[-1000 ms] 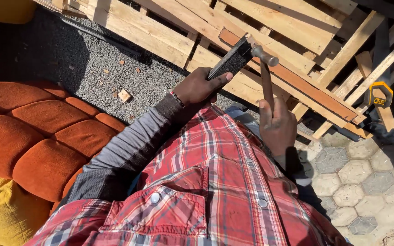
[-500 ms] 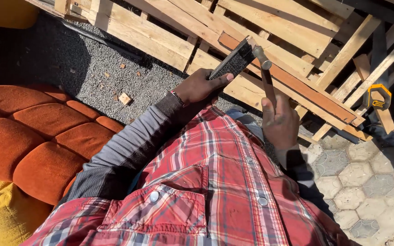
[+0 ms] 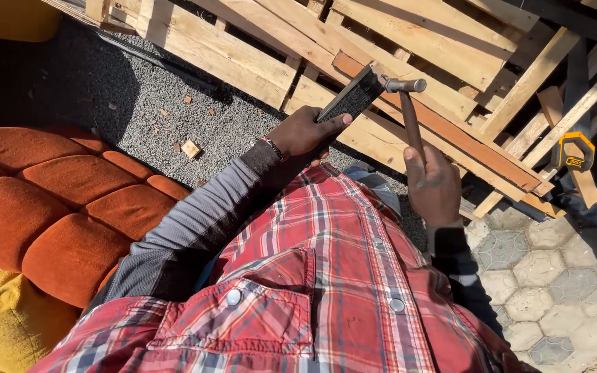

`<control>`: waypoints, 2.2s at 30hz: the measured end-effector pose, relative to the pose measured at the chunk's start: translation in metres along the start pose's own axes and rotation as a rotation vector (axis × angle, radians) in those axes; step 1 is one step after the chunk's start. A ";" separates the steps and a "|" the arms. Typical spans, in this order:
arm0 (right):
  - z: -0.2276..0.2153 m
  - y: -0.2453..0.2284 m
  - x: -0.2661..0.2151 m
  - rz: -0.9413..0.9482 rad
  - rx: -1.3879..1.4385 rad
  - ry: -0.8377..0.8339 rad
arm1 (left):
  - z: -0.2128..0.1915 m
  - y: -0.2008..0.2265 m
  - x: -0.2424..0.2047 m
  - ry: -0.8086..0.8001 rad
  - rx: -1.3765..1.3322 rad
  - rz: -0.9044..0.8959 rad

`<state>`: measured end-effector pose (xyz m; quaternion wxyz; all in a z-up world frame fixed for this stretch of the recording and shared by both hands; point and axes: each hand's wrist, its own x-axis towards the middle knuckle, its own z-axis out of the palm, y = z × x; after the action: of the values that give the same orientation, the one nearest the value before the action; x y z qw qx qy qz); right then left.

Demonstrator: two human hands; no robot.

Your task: The person is repairing or assembling a wooden furniture frame by positioning wooden slats and hammering nails into them.

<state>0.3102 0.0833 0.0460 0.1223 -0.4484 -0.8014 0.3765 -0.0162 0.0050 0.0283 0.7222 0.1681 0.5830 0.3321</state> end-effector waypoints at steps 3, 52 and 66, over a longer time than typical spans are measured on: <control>-0.016 -0.001 -0.007 0.138 -0.039 0.123 | -0.016 0.007 -0.001 0.013 0.006 -0.012; 0.010 -0.034 -0.043 0.172 -0.030 0.084 | -0.005 -0.034 -0.012 -0.092 0.022 -0.059; 0.019 -0.035 -0.024 0.328 0.967 0.268 | -0.017 -0.025 -0.005 -0.068 0.107 0.073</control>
<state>0.2915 0.0435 0.0611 0.3558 -0.5046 -0.4327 0.6569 -0.0262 -0.0190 0.0117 0.7191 0.2386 0.5684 0.3207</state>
